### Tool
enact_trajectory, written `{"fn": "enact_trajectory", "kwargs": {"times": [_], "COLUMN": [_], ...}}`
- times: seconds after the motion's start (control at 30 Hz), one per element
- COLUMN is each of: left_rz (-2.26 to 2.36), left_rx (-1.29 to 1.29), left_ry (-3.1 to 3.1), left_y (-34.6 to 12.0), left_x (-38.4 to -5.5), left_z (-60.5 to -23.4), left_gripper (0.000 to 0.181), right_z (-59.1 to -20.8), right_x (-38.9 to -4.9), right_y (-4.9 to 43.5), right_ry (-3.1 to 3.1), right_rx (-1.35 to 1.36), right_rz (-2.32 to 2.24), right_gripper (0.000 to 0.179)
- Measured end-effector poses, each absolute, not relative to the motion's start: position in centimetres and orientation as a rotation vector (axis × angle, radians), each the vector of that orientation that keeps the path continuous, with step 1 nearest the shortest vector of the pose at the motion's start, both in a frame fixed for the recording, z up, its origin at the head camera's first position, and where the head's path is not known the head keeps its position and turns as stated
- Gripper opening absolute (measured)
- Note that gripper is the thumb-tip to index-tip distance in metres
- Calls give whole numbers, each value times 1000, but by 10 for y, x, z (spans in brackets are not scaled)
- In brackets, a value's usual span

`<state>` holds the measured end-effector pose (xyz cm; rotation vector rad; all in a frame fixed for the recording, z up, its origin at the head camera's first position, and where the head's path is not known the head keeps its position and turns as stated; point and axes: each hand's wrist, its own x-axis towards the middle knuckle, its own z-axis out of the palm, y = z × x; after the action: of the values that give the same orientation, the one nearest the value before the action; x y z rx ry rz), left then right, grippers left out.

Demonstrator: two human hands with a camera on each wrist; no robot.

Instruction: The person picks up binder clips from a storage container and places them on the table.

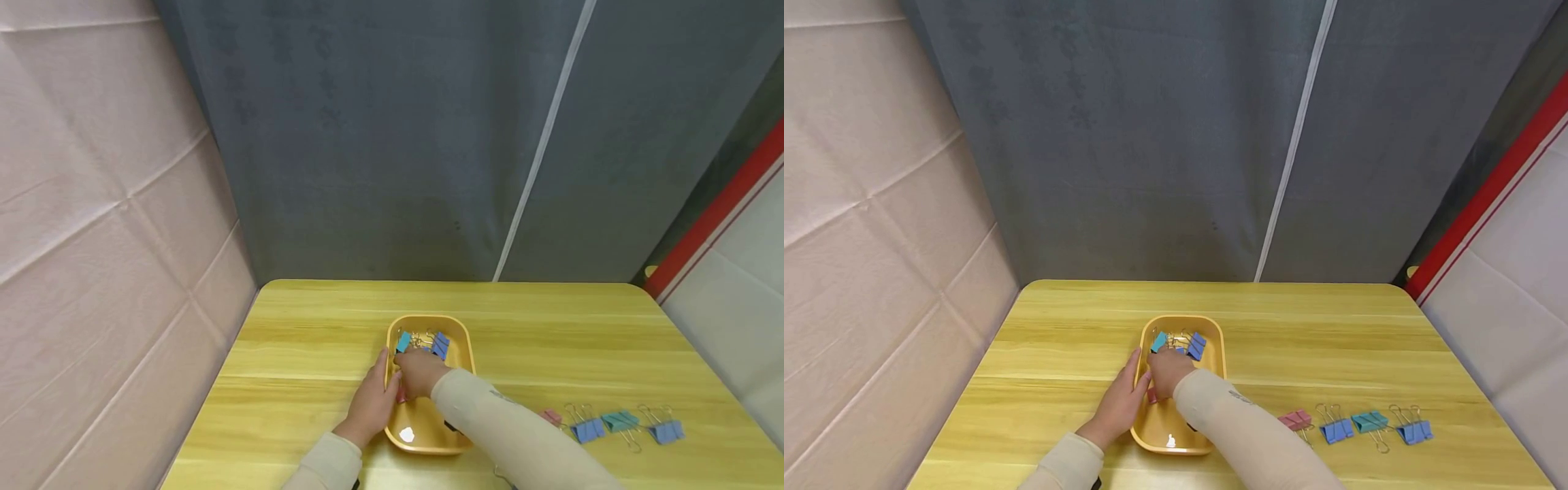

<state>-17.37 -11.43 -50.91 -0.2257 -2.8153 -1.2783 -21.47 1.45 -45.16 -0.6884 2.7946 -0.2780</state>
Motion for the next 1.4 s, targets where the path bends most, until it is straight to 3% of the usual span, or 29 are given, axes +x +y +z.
{"fn": "enact_trajectory", "kwargs": {"times": [0.13,0.47,0.7,1.4], "left_rz": [-1285,-1290,-1300,-1313], "left_rx": [-209,-225,-227,-241], "left_ry": [-2832,-2814,-2815,-2808], "left_y": [-115,-115,-115,-114], "left_x": [-174,-173,-175,-173], "left_z": [-510,-508,-508,-507], "left_gripper": [60,59,59,58], "right_z": [-454,-459,-466,-470], "right_x": [-216,-219,-222,-223], "right_y": [13,13,15,17], "right_ry": [2784,2761,2759,2769], "right_rx": [-715,-755,-803,-959], "right_rz": [-254,-280,-313,-239], "right_gripper": [39,43,26,30]}}
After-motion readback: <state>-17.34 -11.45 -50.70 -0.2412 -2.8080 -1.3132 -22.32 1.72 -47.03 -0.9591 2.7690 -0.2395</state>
